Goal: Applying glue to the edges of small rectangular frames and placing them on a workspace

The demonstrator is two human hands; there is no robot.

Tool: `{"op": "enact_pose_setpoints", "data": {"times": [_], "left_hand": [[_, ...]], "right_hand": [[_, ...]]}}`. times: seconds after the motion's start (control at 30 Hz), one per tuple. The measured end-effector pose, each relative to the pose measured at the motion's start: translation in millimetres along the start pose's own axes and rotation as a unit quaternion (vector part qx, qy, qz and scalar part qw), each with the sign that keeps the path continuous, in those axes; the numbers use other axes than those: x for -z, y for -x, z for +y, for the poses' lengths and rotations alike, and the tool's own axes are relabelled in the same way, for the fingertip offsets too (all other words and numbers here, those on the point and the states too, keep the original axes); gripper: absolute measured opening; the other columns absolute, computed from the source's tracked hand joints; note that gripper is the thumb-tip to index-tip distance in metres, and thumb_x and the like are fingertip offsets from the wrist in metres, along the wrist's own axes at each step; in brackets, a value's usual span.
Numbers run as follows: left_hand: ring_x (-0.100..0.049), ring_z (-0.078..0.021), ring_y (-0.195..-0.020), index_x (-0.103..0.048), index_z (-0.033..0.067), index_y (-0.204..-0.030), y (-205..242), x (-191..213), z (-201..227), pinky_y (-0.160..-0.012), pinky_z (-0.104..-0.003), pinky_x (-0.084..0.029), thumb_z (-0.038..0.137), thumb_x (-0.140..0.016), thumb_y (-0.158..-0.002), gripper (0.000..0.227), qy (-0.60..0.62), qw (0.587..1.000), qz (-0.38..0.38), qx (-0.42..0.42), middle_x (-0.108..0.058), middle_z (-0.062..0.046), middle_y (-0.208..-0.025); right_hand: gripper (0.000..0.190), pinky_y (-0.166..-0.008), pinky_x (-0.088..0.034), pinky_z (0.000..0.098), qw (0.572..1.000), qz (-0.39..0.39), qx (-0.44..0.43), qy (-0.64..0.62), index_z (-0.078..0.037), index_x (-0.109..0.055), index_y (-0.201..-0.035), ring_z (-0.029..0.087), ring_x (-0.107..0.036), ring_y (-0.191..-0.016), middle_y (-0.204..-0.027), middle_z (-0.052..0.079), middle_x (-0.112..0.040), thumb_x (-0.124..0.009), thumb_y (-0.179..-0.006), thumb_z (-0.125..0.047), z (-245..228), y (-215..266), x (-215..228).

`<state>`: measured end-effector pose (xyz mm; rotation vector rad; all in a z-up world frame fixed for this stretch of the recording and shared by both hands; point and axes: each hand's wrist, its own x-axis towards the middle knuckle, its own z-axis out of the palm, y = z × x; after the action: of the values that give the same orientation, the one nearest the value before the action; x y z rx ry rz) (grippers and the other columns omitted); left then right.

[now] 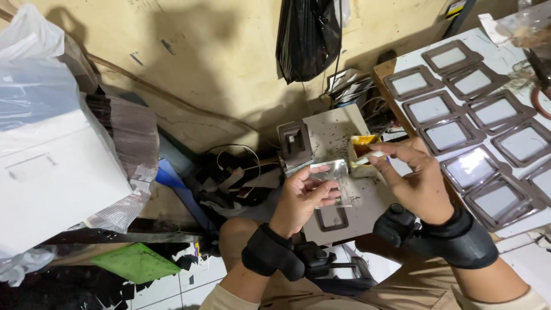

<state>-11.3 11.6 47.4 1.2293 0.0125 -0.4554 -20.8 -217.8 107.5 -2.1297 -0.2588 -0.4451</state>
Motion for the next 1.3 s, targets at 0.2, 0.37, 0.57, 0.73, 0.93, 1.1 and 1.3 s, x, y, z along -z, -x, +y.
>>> {"op": "enact_pose_setpoints", "data": {"times": [0.2, 0.37, 0.57, 0.73, 0.93, 1.1, 1.3], "left_hand": [[-0.073, -0.0396, -0.098, -0.059, -0.0015, -0.136, 6.8, -4.3, -0.8, -0.081, -0.048, -0.063, 0.008, -0.073, -0.094, 0.046, -0.001, 0.999, -0.004, -0.034, -0.072, -0.031, -0.109], [-0.073, -0.0398, -0.098, -0.059, -0.0014, -0.136, 7.2, -2.9, -4.7, -0.081, -0.048, -0.062, 0.006, -0.072, -0.094, 0.045, -0.002, 0.999, -0.015, -0.042, -0.071, -0.032, -0.111], [-0.072, -0.0398, -0.099, -0.06, -0.0015, -0.137, 8.8, -4.6, -0.8, -0.081, -0.048, -0.062, 0.005, -0.07, -0.095, 0.044, -0.003, 0.999, -0.017, -0.044, -0.07, -0.034, -0.111], [-0.071, -0.0423, -0.1, -0.06, -0.0014, -0.136, 10.0, -5.3, 5.0, -0.081, -0.05, -0.062, 0.004, -0.07, -0.095, 0.043, -0.01, 0.999, -0.016, -0.048, -0.069, -0.036, -0.113], [-0.073, -0.0391, -0.098, -0.06, -0.0004, -0.137, 11.8, -7.3, 11.0, -0.081, -0.048, -0.062, 0.005, -0.07, -0.095, 0.043, 0.001, 0.999, -0.009, -0.049, -0.07, -0.035, -0.113], [-0.072, -0.0419, -0.1, -0.058, -0.0017, -0.137, 11.3, -7.0, 13.4, -0.081, -0.05, -0.062, 0.005, -0.069, -0.095, 0.044, 0.004, 0.999, -0.006, -0.05, -0.069, -0.036, -0.114], [-0.073, -0.0401, -0.099, -0.059, 0.0001, -0.137, 4.2, -2.3, 6.2, -0.082, -0.05, -0.063, 0.006, -0.069, -0.096, 0.043, 0.026, 0.999, 0.005, -0.045, -0.07, -0.033, -0.113]], "right_hand": [[0.019, -0.086, -0.055, 0.0434, 0.997, 0.043, 0.054, -0.035, -0.004, -0.078, -0.109, 0.035, -0.074, -0.096, -0.103, 0.016, -0.077, -0.077, -0.09, -0.004, -17.4, 1.6, -7.1], [0.022, -0.089, -0.05, 0.0398, 0.996, 0.044, 0.08, 0.015, -0.009, -0.079, -0.113, 0.031, -0.072, -0.097, -0.108, 0.01, -0.078, -0.076, -0.091, -0.006, -17.3, 3.5, -9.5], [0.02, -0.083, -0.037, 0.0341, 0.993, 0.04, 0.099, 0.044, -0.012, -0.079, -0.112, 0.025, -0.06, -0.085, -0.099, 0.007, -0.077, -0.075, -0.093, -0.011, -9.9, 11.8, -11.5], [0.019, -0.081, -0.035, 0.0338, 0.991, 0.028, 0.116, 0.056, -0.011, -0.079, -0.111, 0.025, -0.056, -0.082, -0.095, 0.007, -0.076, -0.073, -0.093, -0.011, -11.2, 18.7, -10.4], [0.019, -0.08, -0.036, 0.0346, 0.988, 0.039, 0.135, 0.067, -0.013, -0.079, -0.109, 0.027, -0.057, -0.081, -0.091, 0.007, -0.074, -0.075, -0.091, -0.01, -11.4, 27.9, -14.2], [0.019, -0.081, -0.034, 0.0346, 0.987, 0.045, 0.14, 0.072, -0.016, -0.079, -0.109, 0.025, -0.054, -0.082, -0.092, 0.005, -0.074, -0.075, -0.091, -0.012, -9.1, 35.8, -17.1], [0.018, -0.081, -0.034, 0.0337, 0.982, 0.041, 0.156, 0.097, -0.017, -0.079, -0.11, 0.023, -0.056, -0.083, -0.092, 0.002, -0.075, -0.073, -0.093, -0.015, -11.4, 42.4, -16.7]]}}
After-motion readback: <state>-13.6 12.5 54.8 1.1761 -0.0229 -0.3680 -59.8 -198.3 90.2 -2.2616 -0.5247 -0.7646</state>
